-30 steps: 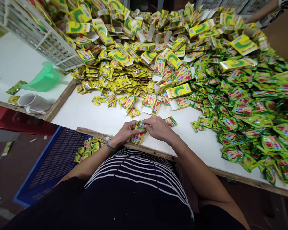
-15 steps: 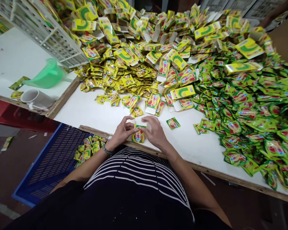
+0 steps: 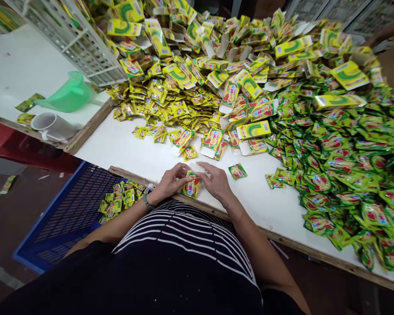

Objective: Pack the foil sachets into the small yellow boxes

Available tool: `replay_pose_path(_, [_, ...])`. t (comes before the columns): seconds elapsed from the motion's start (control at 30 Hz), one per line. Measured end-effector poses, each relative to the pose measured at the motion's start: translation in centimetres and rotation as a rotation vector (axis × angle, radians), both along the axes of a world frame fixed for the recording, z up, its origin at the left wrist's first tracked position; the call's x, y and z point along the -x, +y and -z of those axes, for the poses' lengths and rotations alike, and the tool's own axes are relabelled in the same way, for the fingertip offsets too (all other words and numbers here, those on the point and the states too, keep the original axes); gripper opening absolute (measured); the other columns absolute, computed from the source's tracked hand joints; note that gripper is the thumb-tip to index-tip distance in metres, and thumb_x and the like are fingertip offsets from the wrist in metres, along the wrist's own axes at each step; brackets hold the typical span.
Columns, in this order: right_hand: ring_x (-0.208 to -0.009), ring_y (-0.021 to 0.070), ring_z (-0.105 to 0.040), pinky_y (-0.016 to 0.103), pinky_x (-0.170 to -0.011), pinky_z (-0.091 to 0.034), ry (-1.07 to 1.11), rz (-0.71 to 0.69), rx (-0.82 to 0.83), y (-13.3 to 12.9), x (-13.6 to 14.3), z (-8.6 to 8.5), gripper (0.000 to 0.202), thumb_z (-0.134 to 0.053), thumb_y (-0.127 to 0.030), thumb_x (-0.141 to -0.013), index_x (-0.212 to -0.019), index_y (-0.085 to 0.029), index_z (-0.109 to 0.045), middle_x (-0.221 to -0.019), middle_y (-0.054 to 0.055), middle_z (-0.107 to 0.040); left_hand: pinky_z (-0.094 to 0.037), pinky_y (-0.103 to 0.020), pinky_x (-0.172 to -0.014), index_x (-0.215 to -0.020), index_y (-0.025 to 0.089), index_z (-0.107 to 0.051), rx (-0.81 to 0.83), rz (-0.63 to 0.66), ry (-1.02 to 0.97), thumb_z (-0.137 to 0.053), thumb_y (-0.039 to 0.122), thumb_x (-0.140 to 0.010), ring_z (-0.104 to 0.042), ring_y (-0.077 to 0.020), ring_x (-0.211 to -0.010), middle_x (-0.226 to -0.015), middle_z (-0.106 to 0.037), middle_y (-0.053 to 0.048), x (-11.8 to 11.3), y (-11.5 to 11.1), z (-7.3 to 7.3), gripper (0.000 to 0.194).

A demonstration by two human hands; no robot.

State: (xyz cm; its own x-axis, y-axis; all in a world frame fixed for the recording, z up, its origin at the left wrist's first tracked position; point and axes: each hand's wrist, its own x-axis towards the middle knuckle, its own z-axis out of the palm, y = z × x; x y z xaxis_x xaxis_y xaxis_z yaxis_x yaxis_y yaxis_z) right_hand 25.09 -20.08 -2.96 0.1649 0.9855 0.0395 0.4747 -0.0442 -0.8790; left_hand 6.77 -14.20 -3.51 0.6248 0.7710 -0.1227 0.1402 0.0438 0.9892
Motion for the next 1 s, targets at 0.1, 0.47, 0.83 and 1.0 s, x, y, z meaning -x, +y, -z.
replay_pose_path(0.1, [-0.092,0.0227,-0.068,0.039,-0.087,-0.051,-0.014,-0.11,-0.005,0.0,0.1,-0.8,0.026,-0.056,-0.042,-0.086,-0.09,-0.026,-0.075,-0.097,0.005,-0.075,-0.044,-0.022,-0.06,-0.102,0.022,-0.041,0.188,-0.04,-0.087,-0.076,0.042,-0.069,-0.06,-0.0101,-0.062,-0.077,-0.065,0.003,-0.2,-0.1,0.4,0.053])
replay_pose_path(0.47, [-0.077,0.0207,-0.069,0.031,-0.071,-0.051,0.121,-0.103,0.303,1.5,-0.9,-2.1,0.018,-0.068,-0.036,-0.075,-0.082,-0.022,-0.078,-0.082,0.002,-0.077,-0.051,-0.025,-0.07,-0.106,0.02,-0.044,0.235,-0.029,-0.097,-0.08,0.035,-0.067,-0.067,-0.0139,-0.073,-0.08,-0.069,-0.001,-0.2,-0.3,0.1,0.055])
replay_pose_path(0.83, [-0.087,0.0215,-0.07,0.034,-0.078,-0.052,-0.074,-0.247,0.145,1.0,-1.9,-2.0,0.02,-0.061,-0.03,-0.082,-0.092,-0.023,-0.077,-0.094,0.004,-0.077,-0.054,-0.029,-0.078,-0.118,0.018,-0.049,-0.019,0.038,-0.038,-0.069,0.043,-0.077,-0.07,-0.0187,-0.086,-0.093,-0.073,-0.007,-0.1,-0.4,0.9,0.051])
replay_pose_path(1.0, [-0.086,0.0201,-0.068,0.034,-0.077,-0.053,-0.165,-0.379,-0.003,0.8,-2.3,-1.5,0.023,-0.059,-0.03,-0.086,-0.101,-0.024,-0.075,-0.094,0.004,-0.076,-0.053,-0.026,-0.075,-0.123,0.019,-0.049,-0.102,0.018,0.005,-0.066,0.042,-0.08,-0.07,-0.0166,-0.083,-0.091,-0.073,-0.005,0.3,-0.6,0.7,0.052])
